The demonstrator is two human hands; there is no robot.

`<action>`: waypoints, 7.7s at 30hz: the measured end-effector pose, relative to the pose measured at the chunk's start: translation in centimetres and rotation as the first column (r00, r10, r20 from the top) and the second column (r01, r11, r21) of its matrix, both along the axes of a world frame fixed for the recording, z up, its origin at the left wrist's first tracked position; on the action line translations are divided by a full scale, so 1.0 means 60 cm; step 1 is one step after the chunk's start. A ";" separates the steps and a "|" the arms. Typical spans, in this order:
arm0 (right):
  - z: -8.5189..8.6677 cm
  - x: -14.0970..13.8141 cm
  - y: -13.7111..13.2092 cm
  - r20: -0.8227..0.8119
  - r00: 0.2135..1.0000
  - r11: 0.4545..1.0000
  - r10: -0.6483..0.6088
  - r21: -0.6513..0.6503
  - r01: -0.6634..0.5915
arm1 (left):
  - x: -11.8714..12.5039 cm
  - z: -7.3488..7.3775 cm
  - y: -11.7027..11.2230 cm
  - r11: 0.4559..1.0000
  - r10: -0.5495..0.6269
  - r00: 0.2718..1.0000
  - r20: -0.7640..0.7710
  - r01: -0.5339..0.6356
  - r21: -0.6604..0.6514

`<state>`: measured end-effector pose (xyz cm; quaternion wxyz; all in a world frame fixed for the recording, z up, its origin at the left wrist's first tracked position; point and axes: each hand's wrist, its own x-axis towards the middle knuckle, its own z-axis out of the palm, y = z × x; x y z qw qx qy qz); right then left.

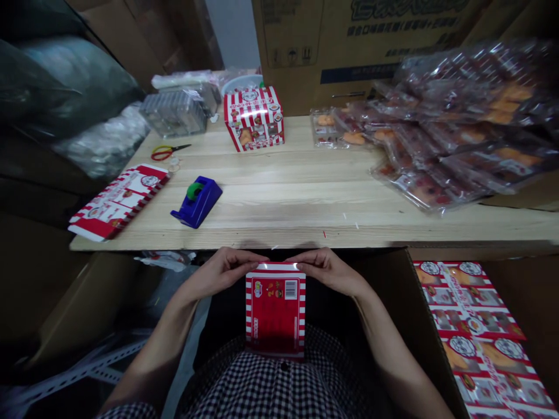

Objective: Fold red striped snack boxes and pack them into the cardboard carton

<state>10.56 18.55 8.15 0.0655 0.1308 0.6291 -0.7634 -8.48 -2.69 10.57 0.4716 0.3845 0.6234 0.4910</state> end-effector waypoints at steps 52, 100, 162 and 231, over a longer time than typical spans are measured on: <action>-0.016 0.018 -0.064 0.078 0.947 0.939 -0.312 -0.125 0.320 | 0.057 0.009 -0.016 0.998 0.049 0.957 -0.287 -0.037 0.047; 0.005 0.059 -0.087 -0.193 0.972 0.905 -0.135 0.376 0.200 | 0.095 -0.024 -0.054 0.927 0.349 0.898 -0.268 -0.289 0.240; 0.091 0.071 -0.123 0.211 0.910 0.908 -0.358 -0.149 0.391 | 0.122 0.066 -0.028 0.982 0.187 0.982 0.006 -0.187 0.005; -0.030 0.015 -0.071 0.016 0.895 0.863 -0.446 0.273 0.425 | -0.259 -0.005 -0.101 0.614 0.789 0.615 0.006 -0.787 -0.055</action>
